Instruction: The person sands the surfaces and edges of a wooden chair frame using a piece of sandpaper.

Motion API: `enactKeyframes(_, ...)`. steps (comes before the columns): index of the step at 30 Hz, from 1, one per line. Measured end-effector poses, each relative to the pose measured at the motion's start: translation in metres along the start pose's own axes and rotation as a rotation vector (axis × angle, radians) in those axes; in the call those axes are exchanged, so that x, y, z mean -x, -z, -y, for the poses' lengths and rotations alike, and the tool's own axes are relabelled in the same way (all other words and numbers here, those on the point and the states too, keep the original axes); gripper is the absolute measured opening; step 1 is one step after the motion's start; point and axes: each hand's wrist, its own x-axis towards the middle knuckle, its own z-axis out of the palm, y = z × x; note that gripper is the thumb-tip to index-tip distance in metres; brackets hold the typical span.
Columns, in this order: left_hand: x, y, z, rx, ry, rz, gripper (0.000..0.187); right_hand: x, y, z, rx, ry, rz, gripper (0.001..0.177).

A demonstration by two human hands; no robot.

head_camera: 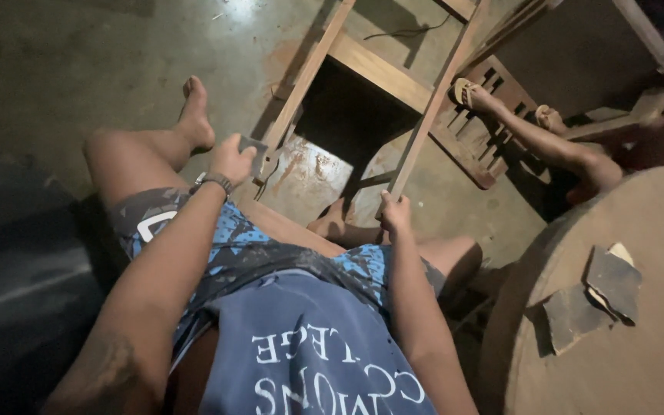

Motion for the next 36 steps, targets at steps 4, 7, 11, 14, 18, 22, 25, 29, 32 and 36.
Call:
enactKeyframes(4, -0.041, -0.015, 0.042, -0.043, 0.132, 0.114, 0.067, -0.01, -0.007, -0.013, 0.088, -0.036, 0.037, 0.087)
enactKeyframes(7, -0.03, -0.006, 0.028, 0.065, 0.151, 0.129, 0.079, -0.008, -0.007, -0.009, 0.153, -0.045, 0.059, 0.086)
enactKeyframes(11, -0.002, 0.003, -0.004, 0.107, 0.131, 0.166, 0.103, -0.001, -0.008, 0.001, 0.146, -0.091, 0.031, 0.08)
enactKeyframes(14, -0.066, -0.037, 0.049, 0.044, 0.084, 0.106, 0.068, -0.026, -0.009, -0.019, 0.136, -0.071, 0.023, 0.08)
enactKeyframes(18, -0.004, -0.019, -0.004, 0.05, 0.198, 0.101, 0.077, -0.021, 0.001, -0.019, 0.146, -0.066, 0.076, 0.07)
enactKeyframes(22, -0.06, -0.041, 0.044, 0.039, 0.28, 0.082, 0.078, -0.034, -0.006, -0.017, 0.117, -0.088, 0.121, 0.068)
enactKeyframes(25, -0.055, -0.043, 0.046, 0.061, 0.297, 0.056, 0.077, -0.028, -0.005, -0.026, 0.136, -0.114, 0.099, 0.068)
enactKeyframes(29, -0.035, -0.034, 0.033, 0.055, 0.28, 0.042, 0.082, -0.002, -0.003, -0.008, 0.128, -0.11, 0.079, 0.069)
enactKeyframes(32, -0.041, -0.039, 0.034, 0.053, 0.271, -0.001, 0.077, 0.0, -0.004, -0.005, 0.145, -0.102, 0.072, 0.066)
enactKeyframes(36, -0.045, -0.051, 0.032, 0.126, 0.255, -0.033, 0.077, -0.003, -0.005, -0.009, 0.124, -0.105, 0.059, 0.064)
